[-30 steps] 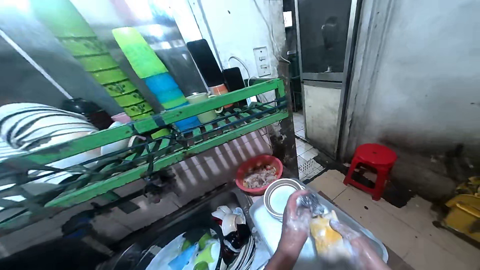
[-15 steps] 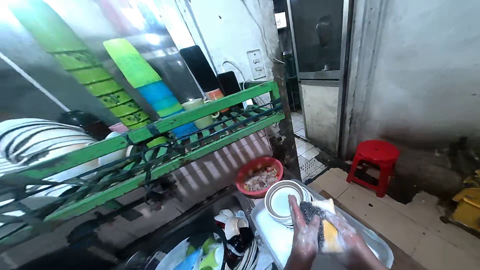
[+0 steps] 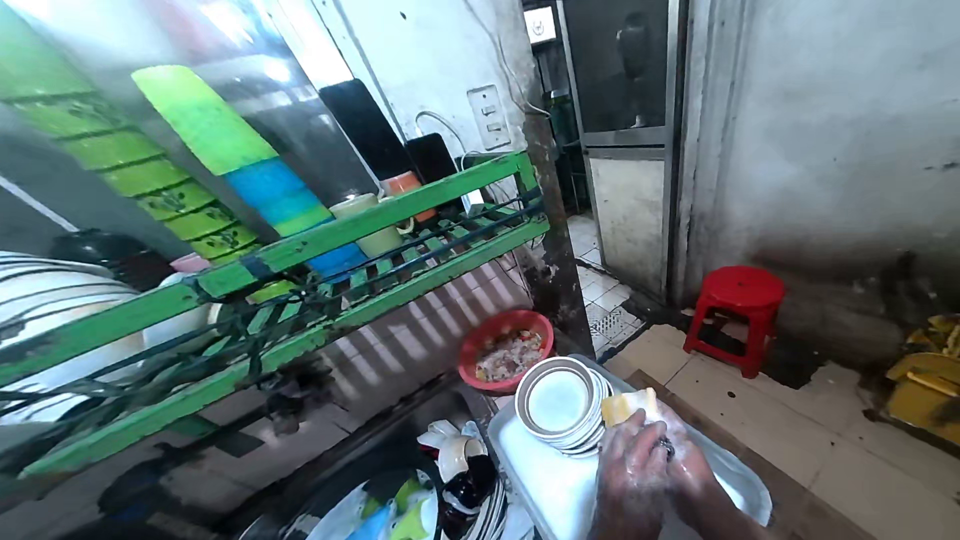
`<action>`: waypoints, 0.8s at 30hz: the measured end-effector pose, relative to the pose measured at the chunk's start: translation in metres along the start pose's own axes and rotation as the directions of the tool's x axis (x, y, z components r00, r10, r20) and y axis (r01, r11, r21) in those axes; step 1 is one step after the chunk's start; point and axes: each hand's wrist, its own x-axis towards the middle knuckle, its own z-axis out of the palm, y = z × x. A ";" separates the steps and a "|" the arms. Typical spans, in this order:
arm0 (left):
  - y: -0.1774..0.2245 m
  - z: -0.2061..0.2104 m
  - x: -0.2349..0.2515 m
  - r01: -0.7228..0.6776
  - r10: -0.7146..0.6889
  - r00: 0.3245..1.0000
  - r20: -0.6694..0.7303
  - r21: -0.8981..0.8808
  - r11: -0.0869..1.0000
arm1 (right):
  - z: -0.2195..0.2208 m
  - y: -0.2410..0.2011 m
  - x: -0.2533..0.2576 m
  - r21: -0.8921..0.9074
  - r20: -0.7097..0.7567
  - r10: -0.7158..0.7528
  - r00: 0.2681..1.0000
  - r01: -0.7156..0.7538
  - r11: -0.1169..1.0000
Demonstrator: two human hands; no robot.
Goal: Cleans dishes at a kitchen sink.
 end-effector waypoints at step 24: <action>0.011 0.002 -0.009 0.629 -0.645 0.732 0.221 -0.585 0.512 | -0.018 -0.016 -0.001 -0.551 0.271 0.241 0.932 -0.056 0.833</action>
